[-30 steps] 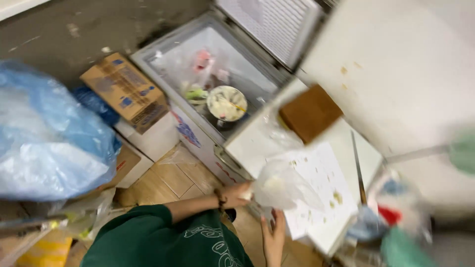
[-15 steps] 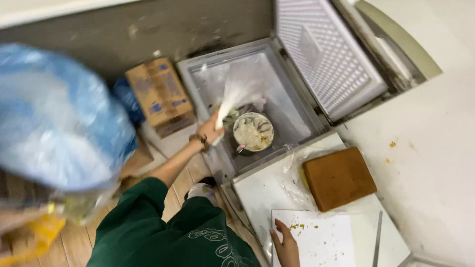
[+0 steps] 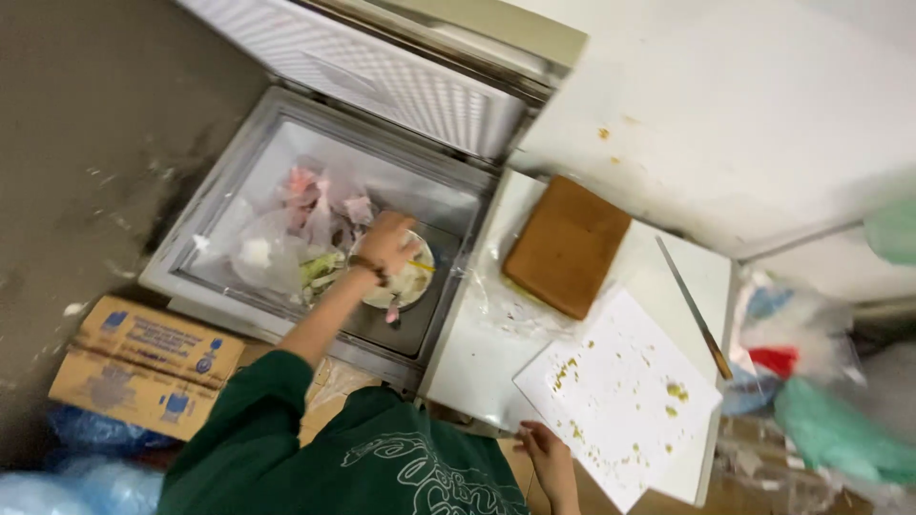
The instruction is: The person pipes white cream from a piping bag onto a green sponge cake layer on a board, then spreads the cream evenly over the layer with a spatula, scooping more cream from a large metal bowl. They then lift a brown cake layer and place it on top of the creamed layer, pressing it into place.
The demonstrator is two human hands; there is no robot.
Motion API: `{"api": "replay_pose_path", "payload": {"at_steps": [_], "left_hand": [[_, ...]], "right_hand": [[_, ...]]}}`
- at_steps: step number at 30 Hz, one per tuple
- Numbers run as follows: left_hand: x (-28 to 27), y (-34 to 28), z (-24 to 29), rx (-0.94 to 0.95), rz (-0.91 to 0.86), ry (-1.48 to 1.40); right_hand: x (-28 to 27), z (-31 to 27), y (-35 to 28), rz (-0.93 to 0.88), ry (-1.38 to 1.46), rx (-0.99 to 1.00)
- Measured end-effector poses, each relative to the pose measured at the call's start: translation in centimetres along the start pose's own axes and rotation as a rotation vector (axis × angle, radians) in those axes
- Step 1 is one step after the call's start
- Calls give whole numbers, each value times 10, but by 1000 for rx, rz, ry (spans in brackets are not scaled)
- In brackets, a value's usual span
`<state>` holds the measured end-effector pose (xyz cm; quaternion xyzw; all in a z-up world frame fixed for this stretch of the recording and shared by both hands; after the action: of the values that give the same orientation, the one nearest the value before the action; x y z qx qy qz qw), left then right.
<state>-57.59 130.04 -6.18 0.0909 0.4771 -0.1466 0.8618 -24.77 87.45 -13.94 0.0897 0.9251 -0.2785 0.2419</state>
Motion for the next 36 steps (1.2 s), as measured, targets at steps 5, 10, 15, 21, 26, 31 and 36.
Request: {"api": "replay_pose_path", "payload": {"at_steps": [5, 10, 15, 21, 26, 31, 36], "left_hand": [[141, 45, 73, -40, -349, -52], [213, 10, 92, -200, -574, 10], [174, -26, 131, -339, -631, -90], [224, -62, 117, -206, -484, -238], [190, -92, 138, -326, -458, -259], [62, -96, 212, 27, 171, -69], [-144, -84, 295, 330, 804, 96]], "right_hand": [[35, 97, -23, 73, 779, 414], [-1, 281, -28, 560, 1533, 177], [-111, 309, -48, 893, 1263, 216], [-164, 301, -47, 429, 874, 441], [-248, 272, -12, 115, 92, 643], [-363, 210, 117, 433, -212, 25], [-407, 177, 263, 553, -934, -365]]}}
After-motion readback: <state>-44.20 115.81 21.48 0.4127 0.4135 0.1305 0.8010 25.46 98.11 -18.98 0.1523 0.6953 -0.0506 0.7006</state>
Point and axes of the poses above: each hand's wrist, its own y-axis towards the middle knuckle, its own x-axis out of the palm, z = x × y, the point moved 8 cm from there along y, towards the middle knuckle, and after that the axes turned 7 degrees about -x, right-handed, at the moved point
